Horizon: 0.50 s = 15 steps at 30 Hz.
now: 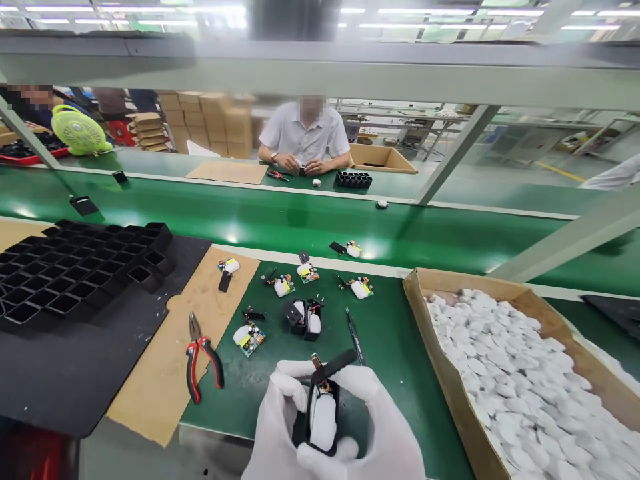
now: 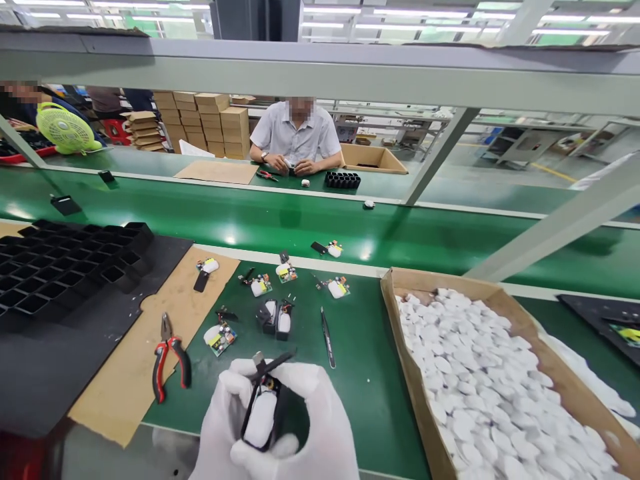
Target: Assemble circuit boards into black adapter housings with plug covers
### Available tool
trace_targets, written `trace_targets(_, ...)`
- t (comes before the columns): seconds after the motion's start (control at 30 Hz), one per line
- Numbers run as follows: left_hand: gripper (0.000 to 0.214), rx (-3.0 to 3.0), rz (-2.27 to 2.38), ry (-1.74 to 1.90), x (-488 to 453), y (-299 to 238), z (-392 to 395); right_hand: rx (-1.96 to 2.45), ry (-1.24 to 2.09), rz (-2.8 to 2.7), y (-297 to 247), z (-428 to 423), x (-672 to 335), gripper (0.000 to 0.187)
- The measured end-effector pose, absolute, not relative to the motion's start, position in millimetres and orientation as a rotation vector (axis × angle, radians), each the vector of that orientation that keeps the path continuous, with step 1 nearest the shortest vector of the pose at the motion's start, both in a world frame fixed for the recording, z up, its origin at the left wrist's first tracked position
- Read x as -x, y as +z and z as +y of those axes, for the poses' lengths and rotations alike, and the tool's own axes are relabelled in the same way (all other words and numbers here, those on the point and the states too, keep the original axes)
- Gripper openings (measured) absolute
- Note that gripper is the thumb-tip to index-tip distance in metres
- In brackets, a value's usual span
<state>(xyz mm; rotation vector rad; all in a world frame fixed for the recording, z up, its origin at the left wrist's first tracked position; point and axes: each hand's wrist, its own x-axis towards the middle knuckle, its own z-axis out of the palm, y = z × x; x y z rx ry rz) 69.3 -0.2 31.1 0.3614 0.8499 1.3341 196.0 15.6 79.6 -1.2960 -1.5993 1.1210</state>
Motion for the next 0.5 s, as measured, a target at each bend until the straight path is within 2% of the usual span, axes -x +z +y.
trace_targets(0.1, 0.046, -0.632, 0.766, 1.478, -62, 27, -3, 1.216, 1.087, -1.765, 85, 20, -208, 0.065)
trace_targets(0.2, 0.053, -0.793, 0.744, 1.588, -58, 17, -7, 1.096, 0.622, -1.849, 74, 13, -207, 0.073)
trace_targets(0.27, 0.043, -0.831, 0.775, 1.641, -57, 10, -10, 1.029, 0.303, -1.840, 60, 2, -201, 0.066)
trace_targets(0.37, 0.025, -0.938, 0.858, 1.735, -57, 3, -13, 1.082, 0.158, -1.815, 37, -15, -193, 0.048)
trace_targets(0.5, 0.041, -1.285, 1.091, 1.836, -55, 7, -13, 1.178, 0.187, -1.787, 25, -19, -191, 0.044)
